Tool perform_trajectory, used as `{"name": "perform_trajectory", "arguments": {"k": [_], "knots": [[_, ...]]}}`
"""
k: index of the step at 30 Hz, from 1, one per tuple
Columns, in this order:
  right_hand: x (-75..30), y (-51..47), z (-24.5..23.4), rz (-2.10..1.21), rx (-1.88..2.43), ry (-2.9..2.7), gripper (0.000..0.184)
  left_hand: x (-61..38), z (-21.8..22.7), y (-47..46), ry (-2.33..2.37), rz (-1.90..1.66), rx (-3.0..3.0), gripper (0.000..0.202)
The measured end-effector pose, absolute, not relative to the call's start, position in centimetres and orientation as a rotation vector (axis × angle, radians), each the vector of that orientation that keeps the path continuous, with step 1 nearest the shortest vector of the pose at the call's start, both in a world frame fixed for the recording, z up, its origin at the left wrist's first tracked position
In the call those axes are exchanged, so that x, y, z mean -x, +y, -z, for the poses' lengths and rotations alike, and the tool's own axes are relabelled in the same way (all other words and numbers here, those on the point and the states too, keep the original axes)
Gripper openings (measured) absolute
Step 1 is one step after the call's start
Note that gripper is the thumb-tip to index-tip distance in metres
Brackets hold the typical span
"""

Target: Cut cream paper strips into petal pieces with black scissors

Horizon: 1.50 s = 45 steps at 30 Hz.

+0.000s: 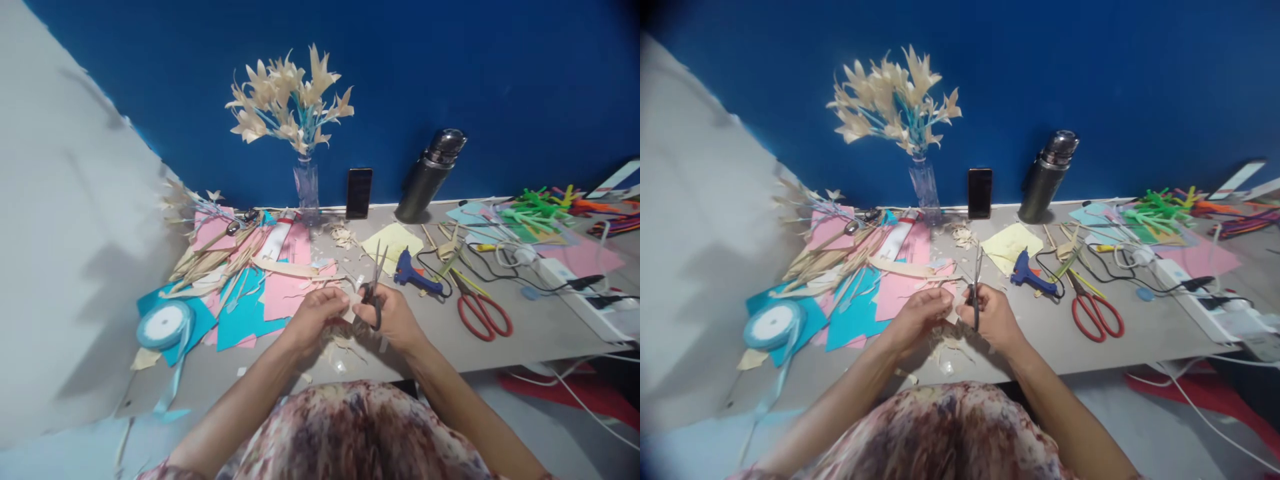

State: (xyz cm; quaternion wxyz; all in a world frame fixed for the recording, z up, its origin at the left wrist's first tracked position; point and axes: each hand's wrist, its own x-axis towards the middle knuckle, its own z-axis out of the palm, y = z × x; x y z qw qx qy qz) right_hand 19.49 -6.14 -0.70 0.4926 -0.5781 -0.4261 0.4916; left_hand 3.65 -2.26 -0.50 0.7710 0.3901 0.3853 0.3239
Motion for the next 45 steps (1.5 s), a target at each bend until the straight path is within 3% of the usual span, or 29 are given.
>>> {"name": "perform_trajectory", "arguments": {"k": [12, 32, 37, 39, 45], "knots": [[-19.4, -6.7, 0.9, -1.304, 1.338, -1.006, 0.024, -3.6, 1.3, -2.4, 0.768, -0.635, -0.783, 0.022], [-19.2, -6.5, 1.7, -1.188, 1.482, -1.321, 0.010, -3.1, 0.6, -2.2, 1.061, -0.520, -1.588, 0.010], [-18.9, -6.7, 1.3, -0.877, 1.686, -1.476, 0.011, -3.4, 0.6, -2.6, 1.032, -0.581, -1.553, 0.006], [-18.9, -6.7, 1.4, -0.807, 1.712, -1.478, 0.012, -3.2, 0.5, -2.7, 0.963, -0.601, -1.452, 0.008], [-20.4, -6.5, 1.9, -1.045, 1.524, -1.118, 0.011, -0.5, -0.4, -1.0, 0.677, -0.585, -1.158, 0.025]]}}
